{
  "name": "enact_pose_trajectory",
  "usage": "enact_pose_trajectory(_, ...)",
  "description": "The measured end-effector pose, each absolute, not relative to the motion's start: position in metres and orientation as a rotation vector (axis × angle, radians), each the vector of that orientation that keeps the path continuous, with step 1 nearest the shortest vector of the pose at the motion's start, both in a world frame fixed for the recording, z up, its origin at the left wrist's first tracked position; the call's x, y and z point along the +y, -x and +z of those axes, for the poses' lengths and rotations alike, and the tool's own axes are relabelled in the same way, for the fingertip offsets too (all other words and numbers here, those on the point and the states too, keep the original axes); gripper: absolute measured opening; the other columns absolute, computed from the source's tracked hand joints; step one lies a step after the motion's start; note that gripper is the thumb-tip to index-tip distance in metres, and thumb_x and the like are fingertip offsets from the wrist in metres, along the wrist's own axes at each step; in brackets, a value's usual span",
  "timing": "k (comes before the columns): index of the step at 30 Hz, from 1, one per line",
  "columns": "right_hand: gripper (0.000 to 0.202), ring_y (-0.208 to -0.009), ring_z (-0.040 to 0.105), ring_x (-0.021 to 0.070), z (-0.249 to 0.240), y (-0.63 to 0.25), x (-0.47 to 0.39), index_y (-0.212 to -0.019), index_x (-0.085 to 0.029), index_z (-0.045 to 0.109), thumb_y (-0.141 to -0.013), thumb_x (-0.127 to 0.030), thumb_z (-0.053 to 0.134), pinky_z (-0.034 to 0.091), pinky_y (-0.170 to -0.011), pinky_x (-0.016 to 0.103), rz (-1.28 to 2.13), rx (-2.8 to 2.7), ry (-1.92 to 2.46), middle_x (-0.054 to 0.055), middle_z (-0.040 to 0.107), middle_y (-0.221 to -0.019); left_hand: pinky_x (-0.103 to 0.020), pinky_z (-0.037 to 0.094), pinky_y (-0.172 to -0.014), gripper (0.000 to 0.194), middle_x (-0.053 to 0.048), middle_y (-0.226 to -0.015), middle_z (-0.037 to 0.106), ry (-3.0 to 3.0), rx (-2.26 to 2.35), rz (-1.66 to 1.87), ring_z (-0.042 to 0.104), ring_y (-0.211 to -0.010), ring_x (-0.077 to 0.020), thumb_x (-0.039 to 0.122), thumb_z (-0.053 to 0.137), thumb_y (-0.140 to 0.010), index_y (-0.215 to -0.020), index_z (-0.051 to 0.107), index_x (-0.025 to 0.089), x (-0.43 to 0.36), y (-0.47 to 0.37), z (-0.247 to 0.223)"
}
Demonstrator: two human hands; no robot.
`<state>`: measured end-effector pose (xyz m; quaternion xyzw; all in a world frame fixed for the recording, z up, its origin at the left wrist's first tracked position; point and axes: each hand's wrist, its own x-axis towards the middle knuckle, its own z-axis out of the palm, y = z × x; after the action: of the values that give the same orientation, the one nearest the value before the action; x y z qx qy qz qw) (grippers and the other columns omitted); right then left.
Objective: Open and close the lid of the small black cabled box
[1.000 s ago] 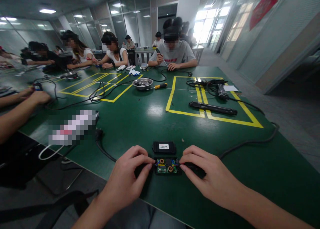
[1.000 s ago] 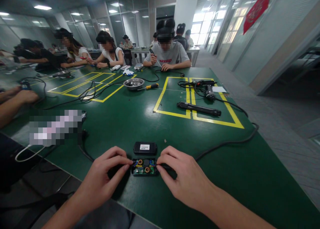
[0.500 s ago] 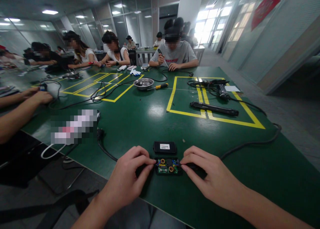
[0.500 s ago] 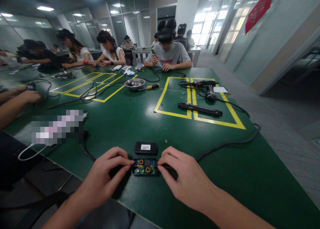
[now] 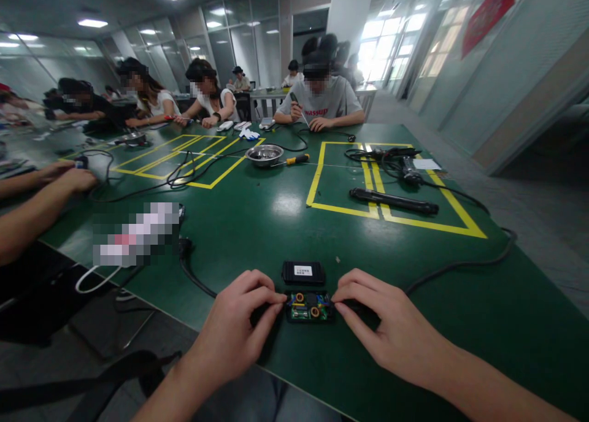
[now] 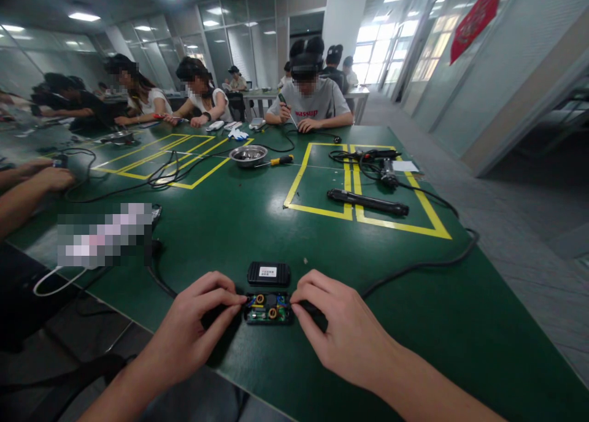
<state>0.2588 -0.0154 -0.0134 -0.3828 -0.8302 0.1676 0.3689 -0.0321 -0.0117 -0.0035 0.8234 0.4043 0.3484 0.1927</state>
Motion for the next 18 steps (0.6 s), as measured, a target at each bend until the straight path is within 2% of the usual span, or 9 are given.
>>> enact_pose_trajectory(18,0.021,-0.082,0.079,0.0217,-0.004,-0.258,-0.014,-0.102,-0.023,0.073,-0.105,-0.01,0.057,0.065,-0.072,0.032,0.418,-2.155,0.969,0.007,0.078,-0.097,-0.031,0.06,-0.08,0.022,-0.006,-0.1,0.078,-2.298,1.118,0.96,0.075,-0.09,-0.0217,0.015,0.064,-0.108,-0.101,0.083,0.024,-0.01,0.031,-0.004)
